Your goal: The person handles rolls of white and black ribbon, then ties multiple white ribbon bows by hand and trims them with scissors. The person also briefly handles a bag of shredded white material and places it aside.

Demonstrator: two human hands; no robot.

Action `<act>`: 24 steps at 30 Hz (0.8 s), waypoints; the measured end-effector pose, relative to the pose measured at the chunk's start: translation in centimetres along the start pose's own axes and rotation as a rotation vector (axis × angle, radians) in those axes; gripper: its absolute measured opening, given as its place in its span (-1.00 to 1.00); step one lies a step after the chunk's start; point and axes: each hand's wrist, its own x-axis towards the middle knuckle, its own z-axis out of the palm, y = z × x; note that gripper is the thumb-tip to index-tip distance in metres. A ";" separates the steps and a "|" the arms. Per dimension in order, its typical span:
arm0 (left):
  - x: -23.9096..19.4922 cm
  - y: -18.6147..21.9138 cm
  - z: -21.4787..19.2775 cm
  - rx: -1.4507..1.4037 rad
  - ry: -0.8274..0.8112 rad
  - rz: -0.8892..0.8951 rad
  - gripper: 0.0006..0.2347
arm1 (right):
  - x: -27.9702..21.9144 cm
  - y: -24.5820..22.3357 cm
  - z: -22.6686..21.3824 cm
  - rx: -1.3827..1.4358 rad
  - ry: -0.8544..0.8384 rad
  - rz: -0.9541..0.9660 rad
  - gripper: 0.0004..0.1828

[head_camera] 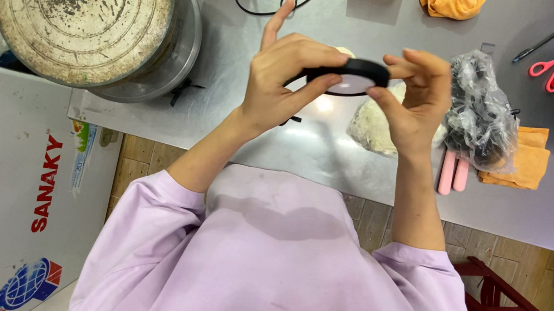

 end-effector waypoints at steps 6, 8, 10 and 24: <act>-1.5 -0.1 2.2 -0.064 0.195 -0.007 -0.71 | -0.5 0.9 1.9 0.478 0.316 0.054 -0.33; -1.7 0.0 3.3 -0.089 0.237 -0.010 -0.69 | -0.7 0.7 3.3 0.554 0.371 0.060 -0.28; -1.6 0.2 3.7 -0.108 0.271 -0.005 -0.67 | -0.8 0.2 4.4 0.587 0.398 0.083 -0.24; -0.3 0.4 2.2 -0.101 0.062 -0.060 -0.85 | -1.5 0.3 2.1 0.237 0.231 0.104 -0.41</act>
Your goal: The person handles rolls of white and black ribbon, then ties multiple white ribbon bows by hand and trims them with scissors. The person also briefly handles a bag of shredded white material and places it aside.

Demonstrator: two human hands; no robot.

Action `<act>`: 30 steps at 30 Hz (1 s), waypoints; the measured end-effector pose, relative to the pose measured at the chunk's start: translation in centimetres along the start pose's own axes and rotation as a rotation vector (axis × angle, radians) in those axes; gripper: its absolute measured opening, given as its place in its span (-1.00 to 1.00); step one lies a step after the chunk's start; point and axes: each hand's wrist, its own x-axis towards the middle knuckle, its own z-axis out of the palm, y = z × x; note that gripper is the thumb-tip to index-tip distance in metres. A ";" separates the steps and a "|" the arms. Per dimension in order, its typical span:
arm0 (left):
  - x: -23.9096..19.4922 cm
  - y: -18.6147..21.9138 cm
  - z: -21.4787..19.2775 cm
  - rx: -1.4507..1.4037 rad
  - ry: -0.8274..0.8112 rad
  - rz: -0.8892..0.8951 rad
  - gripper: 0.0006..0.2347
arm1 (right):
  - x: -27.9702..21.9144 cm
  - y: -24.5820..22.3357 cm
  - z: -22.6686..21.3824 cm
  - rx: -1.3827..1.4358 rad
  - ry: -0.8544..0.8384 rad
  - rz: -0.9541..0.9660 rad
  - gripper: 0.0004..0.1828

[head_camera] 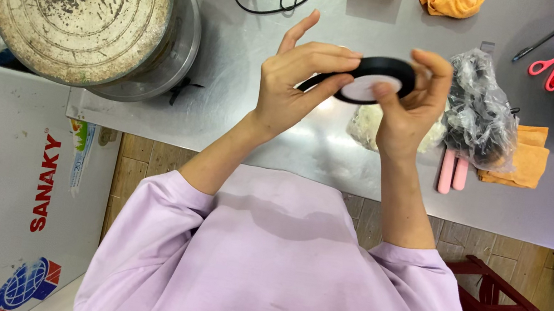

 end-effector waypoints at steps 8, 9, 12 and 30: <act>-1.4 -0.7 2.0 -0.023 0.005 -0.099 -0.75 | 0.6 0.0 2.8 0.435 0.249 0.052 -0.27; -1.4 -0.8 2.0 -0.022 0.013 -0.110 -0.76 | 0.4 0.0 3.1 0.453 0.243 0.066 -0.26; -1.1 -1.2 1.6 -0.038 -0.007 -0.132 -0.81 | -0.1 0.2 3.2 0.422 0.153 0.073 -0.28; -7.9 -17.0 -1.5 -0.419 0.010 -0.721 -0.68 | -0.7 10.6 1.3 0.027 -0.048 0.424 -0.36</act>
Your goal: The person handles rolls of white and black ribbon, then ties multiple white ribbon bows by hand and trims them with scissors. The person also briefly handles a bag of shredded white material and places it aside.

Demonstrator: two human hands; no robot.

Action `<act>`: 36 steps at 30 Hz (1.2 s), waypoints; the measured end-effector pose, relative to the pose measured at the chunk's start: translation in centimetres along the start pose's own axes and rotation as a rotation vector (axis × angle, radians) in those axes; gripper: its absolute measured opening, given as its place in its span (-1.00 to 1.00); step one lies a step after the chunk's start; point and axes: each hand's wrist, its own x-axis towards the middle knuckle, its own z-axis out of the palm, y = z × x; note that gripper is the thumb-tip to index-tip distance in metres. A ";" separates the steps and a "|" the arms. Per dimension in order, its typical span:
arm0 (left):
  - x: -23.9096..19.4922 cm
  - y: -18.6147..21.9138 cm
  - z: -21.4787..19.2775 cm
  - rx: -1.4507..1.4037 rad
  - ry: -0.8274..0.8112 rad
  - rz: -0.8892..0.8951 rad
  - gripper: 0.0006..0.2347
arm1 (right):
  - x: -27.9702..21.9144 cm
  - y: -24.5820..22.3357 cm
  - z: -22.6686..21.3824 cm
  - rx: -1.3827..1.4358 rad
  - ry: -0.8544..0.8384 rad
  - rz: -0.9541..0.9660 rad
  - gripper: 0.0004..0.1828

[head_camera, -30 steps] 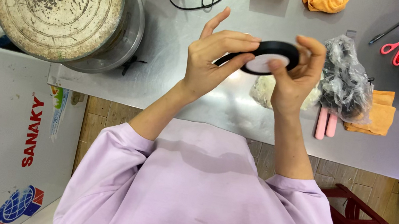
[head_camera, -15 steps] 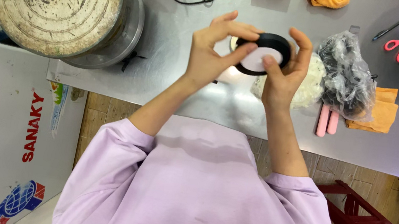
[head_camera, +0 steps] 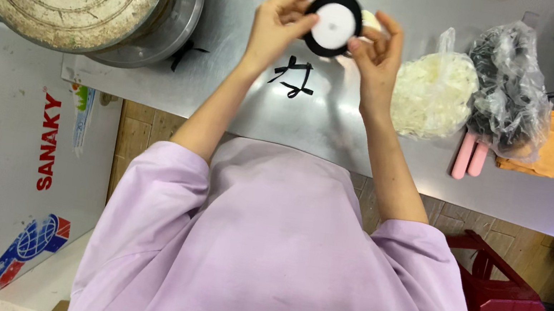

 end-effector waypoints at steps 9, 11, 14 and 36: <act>4.8 -16.0 -7.1 0.114 0.480 -0.335 -0.69 | -3.2 5.9 -2.4 -0.504 -0.184 0.308 -0.50; 5.8 -17.0 -7.2 0.295 0.478 -0.236 -0.70 | -3.5 6.3 -1.7 -0.721 -0.260 0.276 -0.40; 6.0 -16.4 -7.3 0.694 0.475 -0.044 -0.72 | -3.2 6.6 0.3 -1.059 -0.416 0.057 -0.13; -12.7 -9.6 -10.8 1.062 0.283 0.146 -0.79 | -3.1 11.7 3.0 -0.628 -0.301 0.351 -0.86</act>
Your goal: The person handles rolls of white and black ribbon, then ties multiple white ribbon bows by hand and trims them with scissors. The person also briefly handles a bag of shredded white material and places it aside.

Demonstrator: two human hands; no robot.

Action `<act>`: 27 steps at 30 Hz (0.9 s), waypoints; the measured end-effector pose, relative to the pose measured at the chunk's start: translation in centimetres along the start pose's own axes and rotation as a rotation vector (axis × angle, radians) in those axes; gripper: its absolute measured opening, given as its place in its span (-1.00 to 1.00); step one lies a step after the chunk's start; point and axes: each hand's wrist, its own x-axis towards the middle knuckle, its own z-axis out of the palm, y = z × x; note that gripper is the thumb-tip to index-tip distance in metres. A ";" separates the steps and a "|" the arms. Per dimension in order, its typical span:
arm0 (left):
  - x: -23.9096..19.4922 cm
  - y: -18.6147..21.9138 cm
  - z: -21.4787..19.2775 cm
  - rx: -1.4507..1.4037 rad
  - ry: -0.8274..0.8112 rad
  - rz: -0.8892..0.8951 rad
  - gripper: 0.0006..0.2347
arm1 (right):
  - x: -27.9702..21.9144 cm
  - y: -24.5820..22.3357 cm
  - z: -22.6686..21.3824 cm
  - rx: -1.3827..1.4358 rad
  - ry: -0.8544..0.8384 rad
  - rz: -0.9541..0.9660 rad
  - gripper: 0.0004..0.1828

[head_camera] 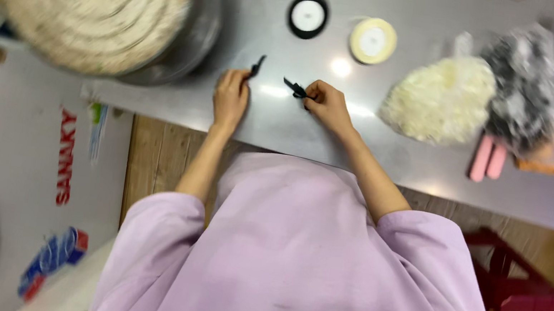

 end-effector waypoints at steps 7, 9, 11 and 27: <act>2.1 14.9 4.6 -0.255 -0.176 0.332 -0.72 | -5.5 2.5 -5.3 0.657 0.262 0.059 -0.64; 2.7 18.4 5.2 -0.338 -0.217 0.412 -0.71 | -7.3 2.7 -6.5 0.711 0.262 0.031 -0.58; 3.3 21.0 5.7 -0.360 -0.227 0.455 -0.71 | -8.3 2.8 -7.7 0.739 0.287 -0.009 -0.61; 4.9 18.2 3.8 -0.219 -0.334 0.293 -0.71 | 3.9 3.9 -25.3 0.136 0.562 -0.065 -0.56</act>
